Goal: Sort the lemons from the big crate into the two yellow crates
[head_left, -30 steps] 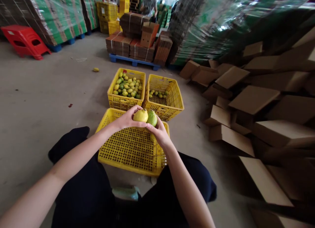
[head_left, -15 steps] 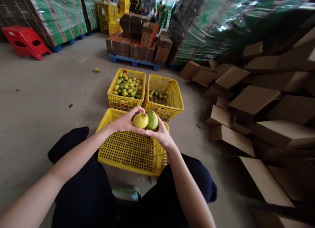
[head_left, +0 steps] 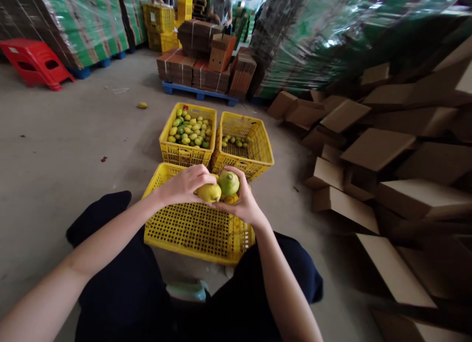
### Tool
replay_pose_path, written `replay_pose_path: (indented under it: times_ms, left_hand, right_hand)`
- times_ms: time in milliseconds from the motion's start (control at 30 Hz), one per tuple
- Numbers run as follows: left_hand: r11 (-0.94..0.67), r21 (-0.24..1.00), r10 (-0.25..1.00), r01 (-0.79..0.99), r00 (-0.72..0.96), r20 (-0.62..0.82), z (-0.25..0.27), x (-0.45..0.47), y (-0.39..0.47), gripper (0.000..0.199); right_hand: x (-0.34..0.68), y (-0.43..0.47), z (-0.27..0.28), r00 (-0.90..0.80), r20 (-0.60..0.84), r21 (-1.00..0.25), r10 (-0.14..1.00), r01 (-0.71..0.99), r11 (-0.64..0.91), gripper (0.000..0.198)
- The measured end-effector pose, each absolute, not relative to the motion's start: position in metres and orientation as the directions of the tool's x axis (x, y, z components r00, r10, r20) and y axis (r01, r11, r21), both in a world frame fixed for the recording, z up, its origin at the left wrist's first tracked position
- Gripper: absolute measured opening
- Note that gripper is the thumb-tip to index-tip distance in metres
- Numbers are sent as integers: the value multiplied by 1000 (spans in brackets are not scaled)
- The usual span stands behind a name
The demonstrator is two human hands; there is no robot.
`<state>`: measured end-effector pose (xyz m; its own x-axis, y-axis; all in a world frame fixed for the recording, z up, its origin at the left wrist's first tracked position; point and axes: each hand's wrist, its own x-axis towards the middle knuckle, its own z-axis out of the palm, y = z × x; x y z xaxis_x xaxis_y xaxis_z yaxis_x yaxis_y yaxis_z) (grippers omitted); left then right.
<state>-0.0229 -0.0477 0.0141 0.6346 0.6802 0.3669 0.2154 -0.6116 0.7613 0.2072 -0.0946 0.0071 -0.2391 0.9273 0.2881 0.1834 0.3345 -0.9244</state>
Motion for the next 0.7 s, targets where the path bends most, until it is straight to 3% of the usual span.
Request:
replay_pose_path:
  times_ms: [300, 400, 467, 533, 600, 700]
  left_hand:
    - [-570, 810, 704, 138, 590, 395, 10, -23, -49, 63]
    - [-516, 846, 751, 133, 546, 372, 8, -18, -49, 72]
    - [-447, 888, 805, 108, 483, 346, 6, -13, -47, 76]
    - [-302, 952, 869, 39, 422, 259, 5, -9, -45, 75]
    - [-63, 997, 899, -44, 431, 76, 3, -7, -40, 71]
    - [264, 957, 845, -119, 507, -170, -2, -10, -33, 59]
  right_hand:
    - [208, -95, 7, -261, 298, -929, 918, 142, 342, 96]
    - [203, -93, 6, -236, 268, -957, 934, 45, 286, 98]
    - [197, -91, 1, -185, 209, -978, 960, -62, 201, 89]
    - [189, -88, -5, -115, 96, -978, 989, -196, 73, 70]
    - [183, -83, -13, -83, -58, -933, 995, -349, -84, 53]
    - [178, -75, -21, -147, -225, -812, 963, -518, -269, 49]
